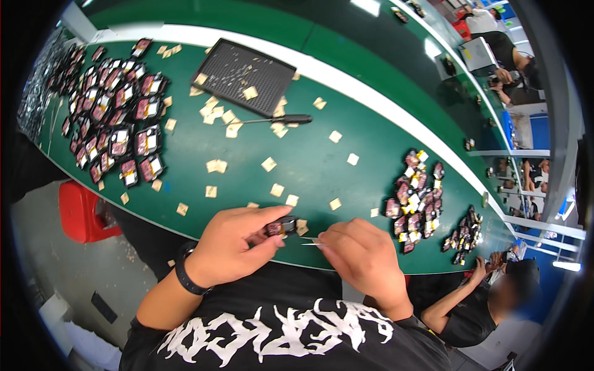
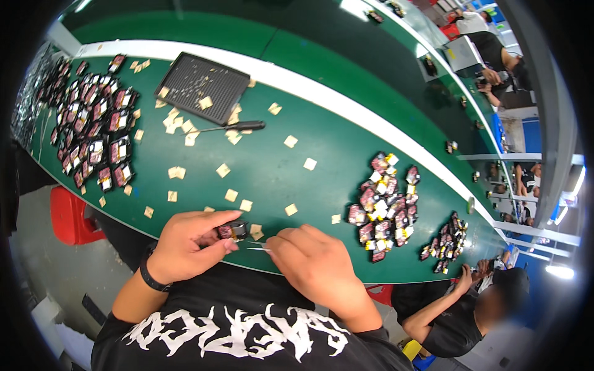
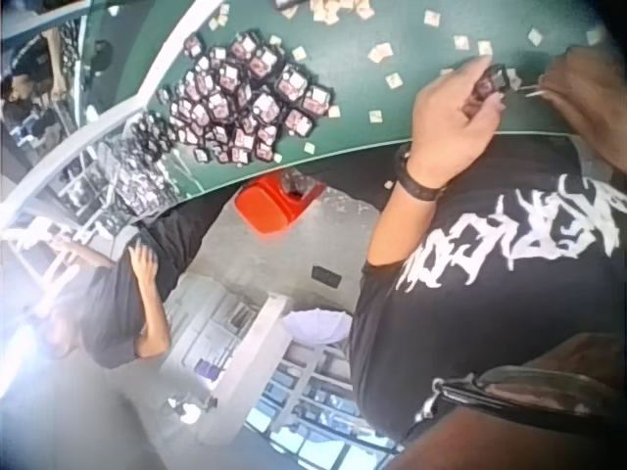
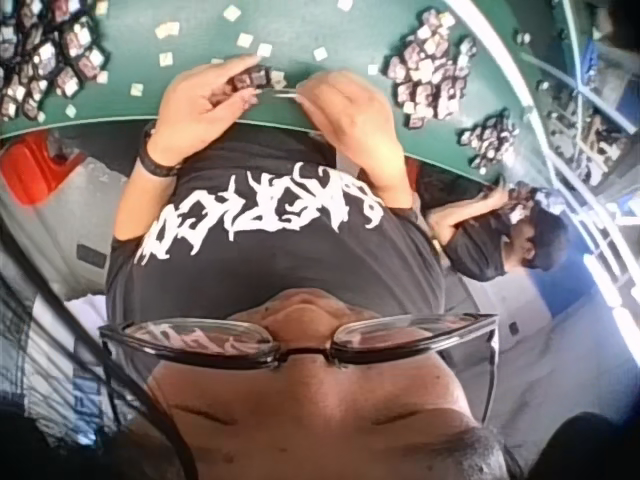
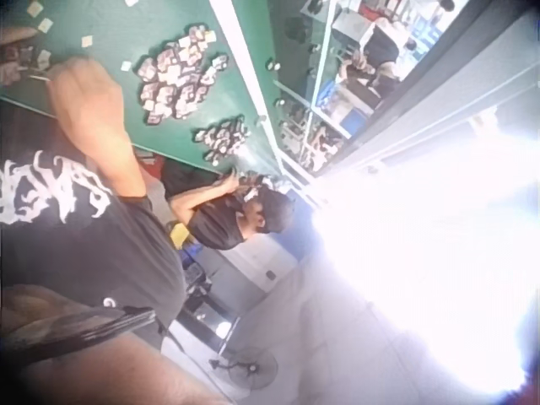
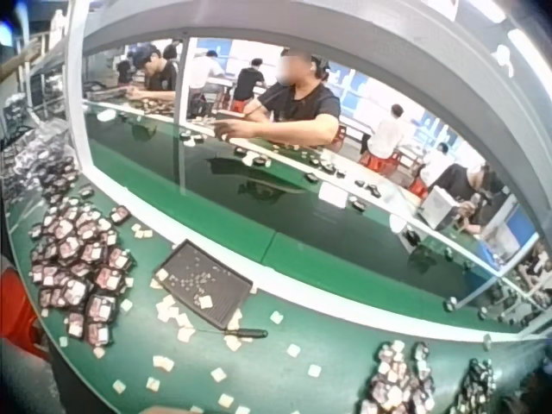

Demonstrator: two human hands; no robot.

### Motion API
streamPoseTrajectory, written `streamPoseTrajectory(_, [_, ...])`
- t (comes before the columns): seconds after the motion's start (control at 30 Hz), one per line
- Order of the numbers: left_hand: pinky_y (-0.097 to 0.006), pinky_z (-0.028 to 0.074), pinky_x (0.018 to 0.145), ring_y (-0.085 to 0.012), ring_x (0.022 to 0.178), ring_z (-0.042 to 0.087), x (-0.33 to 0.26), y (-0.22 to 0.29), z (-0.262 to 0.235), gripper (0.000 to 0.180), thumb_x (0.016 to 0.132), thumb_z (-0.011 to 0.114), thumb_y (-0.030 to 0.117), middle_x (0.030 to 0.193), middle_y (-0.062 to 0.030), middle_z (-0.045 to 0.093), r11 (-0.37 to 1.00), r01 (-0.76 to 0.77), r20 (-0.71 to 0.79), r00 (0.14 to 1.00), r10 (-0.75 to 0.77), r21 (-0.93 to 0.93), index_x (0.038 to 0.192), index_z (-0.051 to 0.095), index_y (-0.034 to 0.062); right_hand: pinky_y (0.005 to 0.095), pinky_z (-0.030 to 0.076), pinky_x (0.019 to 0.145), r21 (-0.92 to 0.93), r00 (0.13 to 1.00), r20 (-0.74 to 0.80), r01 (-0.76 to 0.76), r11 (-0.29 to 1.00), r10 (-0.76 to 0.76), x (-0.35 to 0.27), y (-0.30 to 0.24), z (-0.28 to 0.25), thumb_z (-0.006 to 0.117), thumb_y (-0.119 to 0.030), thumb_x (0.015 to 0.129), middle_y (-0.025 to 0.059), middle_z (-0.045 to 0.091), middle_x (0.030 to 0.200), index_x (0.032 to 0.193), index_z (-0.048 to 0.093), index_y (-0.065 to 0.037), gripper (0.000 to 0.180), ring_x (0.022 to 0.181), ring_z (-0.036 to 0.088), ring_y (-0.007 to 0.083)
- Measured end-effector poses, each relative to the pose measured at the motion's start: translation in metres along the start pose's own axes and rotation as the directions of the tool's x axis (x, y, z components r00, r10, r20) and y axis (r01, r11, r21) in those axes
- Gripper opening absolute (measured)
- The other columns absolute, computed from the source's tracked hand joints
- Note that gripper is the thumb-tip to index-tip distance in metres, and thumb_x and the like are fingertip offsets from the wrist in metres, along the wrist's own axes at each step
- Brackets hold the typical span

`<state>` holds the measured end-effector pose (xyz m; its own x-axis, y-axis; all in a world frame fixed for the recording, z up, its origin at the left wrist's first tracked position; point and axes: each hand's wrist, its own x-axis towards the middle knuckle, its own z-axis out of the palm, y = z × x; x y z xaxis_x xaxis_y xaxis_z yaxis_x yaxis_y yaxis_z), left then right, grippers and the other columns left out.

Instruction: Assembling small electronic modules on a production line.

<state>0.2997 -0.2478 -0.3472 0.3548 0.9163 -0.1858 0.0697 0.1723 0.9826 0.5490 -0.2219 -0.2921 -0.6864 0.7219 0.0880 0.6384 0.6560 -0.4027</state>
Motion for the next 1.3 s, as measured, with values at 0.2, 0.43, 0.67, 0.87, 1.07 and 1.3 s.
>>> streamPoseTrajectory(0.2, [-0.026, 0.059, 0.070, -0.0144, 0.077, 0.072, -0.002, 0.001, 0.001, 0.029, 0.094, 0.062, -0.005, 0.092, -0.0112, 0.069, 0.994, 0.035, -0.080, 0.996, -0.043, -0.105, 0.123, 0.066, -0.0038, 0.0397, 0.054, 0.068, 0.103, 0.762, -0.291, -0.577, 0.810, 0.579, -0.014, 0.035, -0.027, 0.080, -0.009, 0.081, 0.0131, 0.070, 0.092, 0.097, 0.067, -0.002, 0.021, 0.077, 0.067, 0.0310])
streamPoseTrajectory(0.43, [-0.027, 0.057, 0.070, -0.0161, 0.079, 0.073, -0.013, 0.007, -0.011, 0.028, 0.094, 0.064, -0.001, 0.093, -0.0105, 0.072, 0.985, -0.138, -0.206, 0.966, 0.157, 0.101, 0.123, 0.067, 0.0004, 0.0439, 0.051, 0.093, -0.083, 0.683, -0.438, -0.677, 0.731, 0.584, -0.003, 0.120, -0.044, 0.082, -0.017, 0.079, 0.0223, 0.067, 0.114, 0.123, 0.064, -0.001, 0.050, 0.106, 0.064, 0.0389])
streamPoseTrajectory(0.67, [-0.034, 0.056, 0.075, -0.0244, 0.085, 0.071, -0.048, 0.021, -0.112, 0.023, 0.092, 0.068, 0.005, 0.102, -0.0145, 0.074, 0.888, -0.060, -0.659, 0.648, 0.382, 0.456, 0.114, 0.069, 0.0018, 0.0433, 0.051, 0.094, -0.005, 0.664, -0.230, -0.732, 0.681, 0.712, 0.003, 0.154, -0.043, 0.078, -0.016, 0.075, 0.0243, 0.068, 0.107, 0.120, 0.063, 0.001, 0.050, 0.104, 0.065, 0.0393])
streamPoseTrajectory(0.87, [-0.030, 0.052, 0.065, -0.0175, 0.071, 0.063, -0.059, 0.012, -0.200, 0.018, 0.090, 0.070, 0.004, 0.094, -0.0107, 0.064, 0.806, 0.159, -0.796, 0.349, 0.494, 0.570, 0.106, 0.068, -0.0036, 0.0423, 0.050, 0.091, -0.084, 0.749, -0.318, -0.632, 0.770, 0.581, 0.018, 0.138, -0.036, 0.073, -0.007, 0.070, 0.0206, 0.065, 0.109, 0.117, 0.061, 0.001, 0.049, 0.100, 0.064, 0.0376])
streamPoseTrajectory(1.07, [-0.037, 0.052, 0.069, -0.0251, 0.070, 0.062, -0.056, -0.005, -0.232, 0.024, 0.086, 0.073, 0.009, 0.090, -0.0124, 0.065, 0.777, 0.320, -0.830, 0.347, 0.437, 0.543, 0.107, 0.069, -0.0031, 0.0337, 0.049, 0.074, -0.022, 0.777, -0.397, -0.541, 0.841, 0.489, 0.033, 0.083, -0.040, 0.072, 0.002, 0.070, 0.0116, 0.062, 0.112, 0.121, 0.061, -0.002, 0.053, 0.087, 0.060, 0.0258])
streamPoseTrajectory(1.3, [-0.044, 0.048, 0.087, -0.0348, 0.099, 0.058, -0.040, 0.012, -0.203, 0.023, 0.089, 0.071, 0.010, 0.110, -0.0148, 0.064, 0.424, 0.488, -0.605, 0.310, 0.734, 0.763, 0.109, 0.070, -0.0002, 0.0263, 0.041, 0.055, 0.113, 0.869, -0.321, -0.359, 0.926, 0.376, 0.029, 0.025, -0.034, 0.076, 0.003, 0.063, 0.0081, 0.061, 0.111, 0.124, 0.061, -0.005, 0.064, 0.065, 0.045, 0.0128])
